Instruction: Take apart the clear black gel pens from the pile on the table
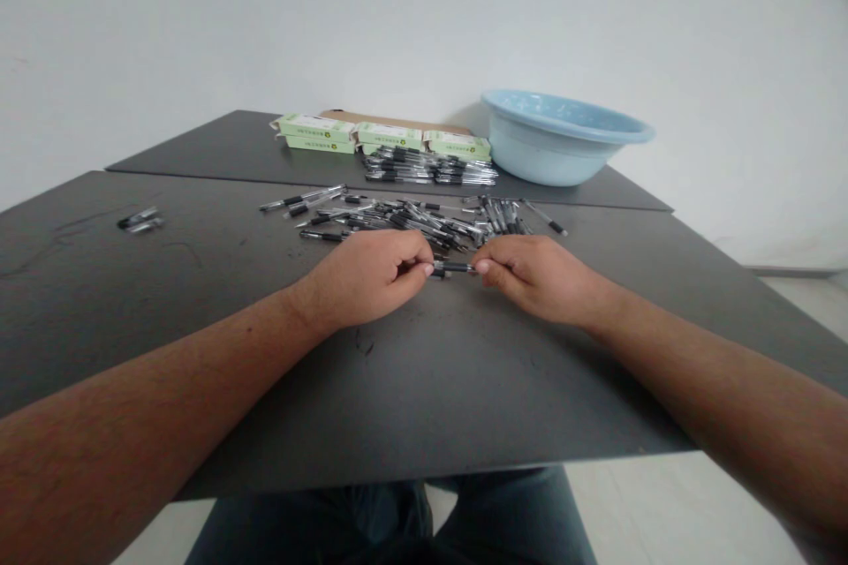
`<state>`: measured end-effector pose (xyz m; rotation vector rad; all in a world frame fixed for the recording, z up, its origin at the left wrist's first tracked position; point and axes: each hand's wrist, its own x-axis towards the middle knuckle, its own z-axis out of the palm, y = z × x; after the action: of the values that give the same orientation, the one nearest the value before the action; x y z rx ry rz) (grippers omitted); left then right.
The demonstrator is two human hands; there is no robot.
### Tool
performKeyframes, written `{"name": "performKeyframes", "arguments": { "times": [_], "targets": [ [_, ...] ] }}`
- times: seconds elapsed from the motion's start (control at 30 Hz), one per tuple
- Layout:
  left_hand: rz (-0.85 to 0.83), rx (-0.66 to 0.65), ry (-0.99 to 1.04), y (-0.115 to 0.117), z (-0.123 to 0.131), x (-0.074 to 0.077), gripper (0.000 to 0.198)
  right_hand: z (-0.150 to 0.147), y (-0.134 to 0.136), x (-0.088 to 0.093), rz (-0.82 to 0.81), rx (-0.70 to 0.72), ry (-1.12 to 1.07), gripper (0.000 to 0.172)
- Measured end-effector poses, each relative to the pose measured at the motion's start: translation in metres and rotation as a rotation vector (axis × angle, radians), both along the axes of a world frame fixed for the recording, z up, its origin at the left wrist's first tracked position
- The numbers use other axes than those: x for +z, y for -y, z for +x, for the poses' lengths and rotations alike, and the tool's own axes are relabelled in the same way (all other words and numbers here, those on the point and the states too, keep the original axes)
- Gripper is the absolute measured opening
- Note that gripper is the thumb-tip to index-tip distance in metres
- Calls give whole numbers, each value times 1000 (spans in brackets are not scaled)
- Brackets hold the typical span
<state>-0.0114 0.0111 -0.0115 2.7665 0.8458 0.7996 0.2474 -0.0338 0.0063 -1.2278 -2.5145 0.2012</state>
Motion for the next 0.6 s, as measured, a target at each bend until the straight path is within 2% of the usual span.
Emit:
{"name": "performKeyframes", "arguments": {
  "times": [0.07,0.13,0.23,0.33,0.5,0.6],
  "targets": [
    [0,-1,-1,0,0,0,12,0,1,0,-14,-39,-52,17],
    [-3,0,-4,1,0,1,12,0,1,0,-21,-77,-83,18],
    [-4,2,-11,0,0,1,13,1,0,-1,-2,-40,-28,11],
    [-11,7,-17,0,0,1,13,1,-1,-1,-4,18,18,21],
    [-12,4,-9,1,0,1,13,0,0,-1,-25,-71,-57,15],
    [-9,5,-11,1,0,1,12,1,-1,-1,2,-10,16,17]
  ]
}}
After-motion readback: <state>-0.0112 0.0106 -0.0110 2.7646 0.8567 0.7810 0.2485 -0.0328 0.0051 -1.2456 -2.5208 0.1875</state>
